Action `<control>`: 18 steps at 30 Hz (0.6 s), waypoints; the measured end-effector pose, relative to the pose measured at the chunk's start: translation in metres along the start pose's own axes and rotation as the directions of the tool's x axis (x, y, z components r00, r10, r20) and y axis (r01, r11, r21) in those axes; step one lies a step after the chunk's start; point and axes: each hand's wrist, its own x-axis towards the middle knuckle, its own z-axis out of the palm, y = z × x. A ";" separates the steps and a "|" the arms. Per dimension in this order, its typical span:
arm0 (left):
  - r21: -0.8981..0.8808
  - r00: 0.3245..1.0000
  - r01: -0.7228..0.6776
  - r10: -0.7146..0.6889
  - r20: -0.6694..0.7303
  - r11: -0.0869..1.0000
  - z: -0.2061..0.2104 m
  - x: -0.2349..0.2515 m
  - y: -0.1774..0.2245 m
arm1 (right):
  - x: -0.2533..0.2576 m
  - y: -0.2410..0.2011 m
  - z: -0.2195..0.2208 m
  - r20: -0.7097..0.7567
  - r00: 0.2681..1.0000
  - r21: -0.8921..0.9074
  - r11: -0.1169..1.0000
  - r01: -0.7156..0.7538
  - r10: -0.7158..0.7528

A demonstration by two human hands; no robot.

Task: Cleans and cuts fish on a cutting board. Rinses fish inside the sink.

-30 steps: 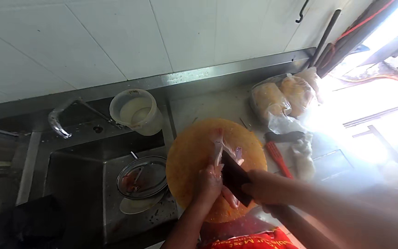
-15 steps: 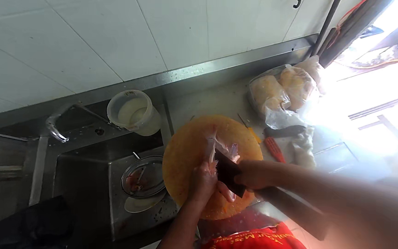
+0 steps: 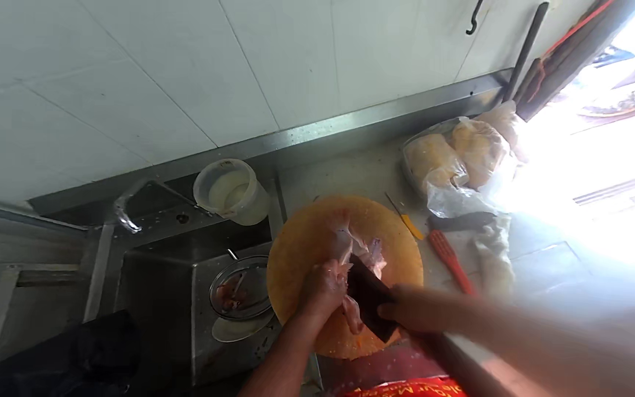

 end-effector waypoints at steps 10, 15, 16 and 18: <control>0.430 0.708 -0.606 0.700 -0.090 0.669 -0.013 -0.044 -0.033 | -0.031 0.125 0.018 -0.193 0.966 0.339 0.912 0.232 -0.174; 0.315 0.749 -0.497 0.583 -0.313 0.808 0.071 -0.063 -0.056 | -0.010 0.179 0.034 -0.269 0.951 0.314 0.920 0.233 -0.149; 0.295 0.749 -0.473 0.555 -0.363 0.830 0.080 -0.064 -0.056 | -0.006 0.183 0.036 -0.280 0.949 0.324 0.916 0.236 -0.145; 0.308 0.737 -0.412 0.512 -0.440 0.858 0.093 -0.066 -0.054 | -0.001 0.185 0.038 -0.287 0.954 0.330 0.925 0.187 -0.091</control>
